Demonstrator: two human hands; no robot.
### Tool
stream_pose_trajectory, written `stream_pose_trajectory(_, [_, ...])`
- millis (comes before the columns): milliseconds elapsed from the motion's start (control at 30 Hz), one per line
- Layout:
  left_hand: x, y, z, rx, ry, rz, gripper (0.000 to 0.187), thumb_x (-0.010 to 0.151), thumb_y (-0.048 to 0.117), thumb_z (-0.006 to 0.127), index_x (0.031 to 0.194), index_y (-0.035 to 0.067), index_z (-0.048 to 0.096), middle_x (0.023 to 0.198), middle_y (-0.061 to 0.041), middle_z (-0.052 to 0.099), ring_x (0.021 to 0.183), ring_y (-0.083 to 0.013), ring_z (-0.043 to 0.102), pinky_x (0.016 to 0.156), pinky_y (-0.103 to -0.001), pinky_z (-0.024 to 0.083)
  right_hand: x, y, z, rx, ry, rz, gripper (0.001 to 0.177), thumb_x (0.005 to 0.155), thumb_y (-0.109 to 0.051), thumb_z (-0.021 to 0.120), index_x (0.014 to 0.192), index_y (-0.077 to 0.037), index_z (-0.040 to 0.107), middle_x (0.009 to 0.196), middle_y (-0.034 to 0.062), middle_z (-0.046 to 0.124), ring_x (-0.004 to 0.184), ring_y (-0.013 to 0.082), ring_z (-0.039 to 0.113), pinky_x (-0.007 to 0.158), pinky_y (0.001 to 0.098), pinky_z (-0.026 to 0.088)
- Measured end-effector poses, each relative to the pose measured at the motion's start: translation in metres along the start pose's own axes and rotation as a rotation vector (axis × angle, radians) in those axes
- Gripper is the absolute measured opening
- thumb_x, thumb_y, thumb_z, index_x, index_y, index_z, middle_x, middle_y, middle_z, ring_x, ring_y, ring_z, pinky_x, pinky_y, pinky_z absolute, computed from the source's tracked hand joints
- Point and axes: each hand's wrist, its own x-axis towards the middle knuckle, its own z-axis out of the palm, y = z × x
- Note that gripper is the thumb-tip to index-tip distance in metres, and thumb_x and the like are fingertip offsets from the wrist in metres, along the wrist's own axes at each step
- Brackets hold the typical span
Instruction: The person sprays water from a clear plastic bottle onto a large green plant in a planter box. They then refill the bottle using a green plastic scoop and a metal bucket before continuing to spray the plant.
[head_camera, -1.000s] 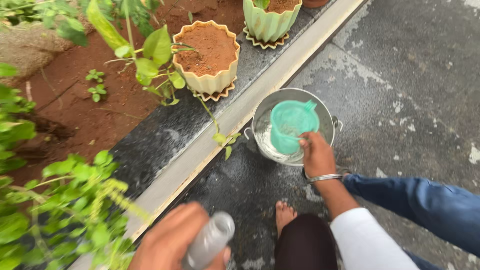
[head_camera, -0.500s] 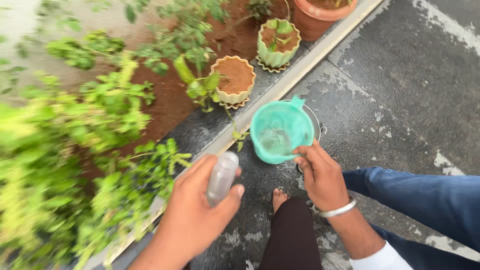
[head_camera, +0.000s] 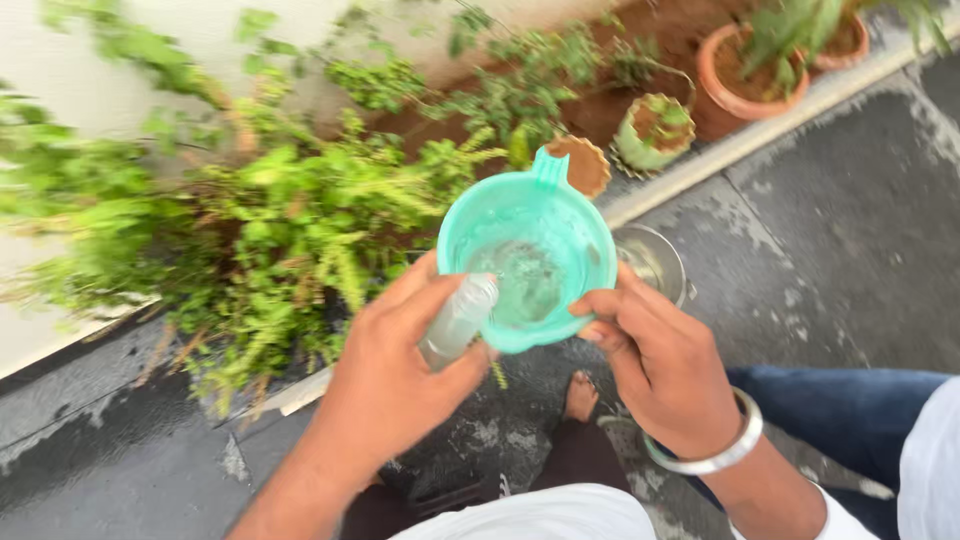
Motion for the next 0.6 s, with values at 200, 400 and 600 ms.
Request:
stream_pose_trajectory(200, [-0.027, 0.004, -0.026, 0.03, 0.227, 0.168, 0.042, 0.074, 0.005, 0.083, 0.113, 0.004, 0.068, 0.147, -0.023, 0.059, 0.125, -0.0351, 0.068, 0.1, -0.04, 0.055, 0.018, -0.04, 0.006, -0.004, -0.046, -0.153, 0.019, 0.09, 0.006, 0.067, 0.107, -0.002, 0.067, 0.115, 0.0185, 0.073, 0.085, 0.0181, 0.074, 0.072, 0.0289, 0.057])
stream_pose_trajectory(400, [-0.042, 0.01, -0.052, 0.05, 0.361, 0.244, 0.045, 0.072, 0.003, 0.086, 0.112, 0.007, 0.066, 0.148, -0.025, 0.058, 0.13, -0.0391, 0.066, 0.108, -0.042, 0.054, 0.024, -0.037, 0.002, 0.134, -0.038, -0.003, 0.048, 0.099, -0.003, 0.065, 0.143, 0.001, 0.046, 0.101, 0.0129, 0.076, 0.092, 0.013, 0.074, 0.08, 0.0264, 0.059])
stream_pose_trajectory(600, [-0.049, 0.005, -0.069, 0.077, 0.421, 0.248, 0.049, 0.07, 0.005, 0.088, 0.113, 0.007, 0.066, 0.15, -0.026, 0.055, 0.127, -0.0384, 0.067, 0.105, -0.044, 0.055, 0.039, -0.003, 0.005, 0.433, 0.022, 0.24, 0.045, 0.104, 0.0, 0.064, 0.146, 0.007, 0.049, 0.1, 0.0142, 0.07, 0.102, 0.0174, 0.073, 0.093, 0.027, 0.058])
